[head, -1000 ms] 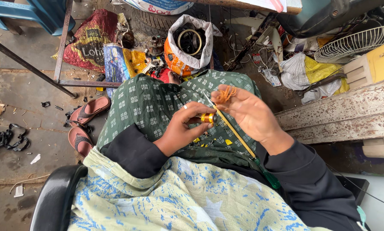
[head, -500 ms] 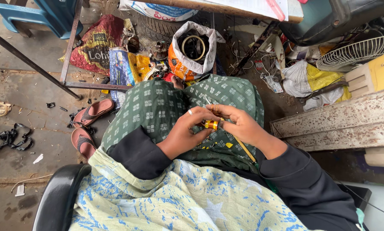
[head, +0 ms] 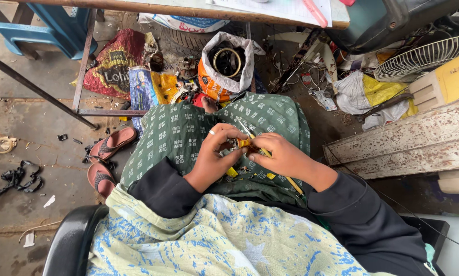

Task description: The person uses a utility knife to strip the yellow insulation from a small electrical component. They then use a thin stick to manipulate the exposed internal wires and apply a small amount of orange material to the component.

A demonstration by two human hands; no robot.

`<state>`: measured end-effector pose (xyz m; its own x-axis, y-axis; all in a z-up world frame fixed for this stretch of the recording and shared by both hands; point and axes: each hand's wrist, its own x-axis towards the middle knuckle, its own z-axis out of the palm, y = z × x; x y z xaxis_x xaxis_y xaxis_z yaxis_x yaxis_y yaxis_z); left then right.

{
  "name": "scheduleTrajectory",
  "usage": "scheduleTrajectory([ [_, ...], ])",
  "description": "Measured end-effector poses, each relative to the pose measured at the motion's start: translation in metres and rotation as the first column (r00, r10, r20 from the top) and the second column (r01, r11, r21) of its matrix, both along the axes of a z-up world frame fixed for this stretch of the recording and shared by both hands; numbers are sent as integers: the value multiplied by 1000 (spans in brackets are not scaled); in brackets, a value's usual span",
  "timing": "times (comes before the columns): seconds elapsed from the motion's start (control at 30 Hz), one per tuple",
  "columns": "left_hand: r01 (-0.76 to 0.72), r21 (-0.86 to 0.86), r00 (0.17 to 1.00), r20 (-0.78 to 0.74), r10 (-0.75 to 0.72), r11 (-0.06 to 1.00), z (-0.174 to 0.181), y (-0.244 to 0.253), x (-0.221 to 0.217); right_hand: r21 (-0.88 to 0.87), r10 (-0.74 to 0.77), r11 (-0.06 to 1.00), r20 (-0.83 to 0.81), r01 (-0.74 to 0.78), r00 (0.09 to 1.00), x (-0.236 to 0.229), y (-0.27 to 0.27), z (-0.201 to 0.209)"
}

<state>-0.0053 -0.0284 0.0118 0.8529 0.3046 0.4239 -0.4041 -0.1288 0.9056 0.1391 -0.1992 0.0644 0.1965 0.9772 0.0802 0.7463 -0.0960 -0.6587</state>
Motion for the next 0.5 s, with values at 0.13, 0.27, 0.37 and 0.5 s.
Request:
scheduleTrajectory([
  [0.13, 16, -34, 1000, -3, -16, 999, -1, 1, 3, -28, -6, 1000, -5, 6, 1000, -1, 2, 0],
  [0.27, 7, -29, 999, -50, -8, 1000, 0, 4, 4, -45, 0, 999, 43, 2, 999, -2, 1, -1],
  [0.37, -14, -46, 998, -56, 12, 999, -3, 5, 4, -154, -85, 986, -142, 63, 986, 0, -3, 5],
  [0.5, -2, -69, 993, -122, -6, 998, -7, 6, 1, -178, -177, 977, -400, 113, 899, 4, -7, 11],
])
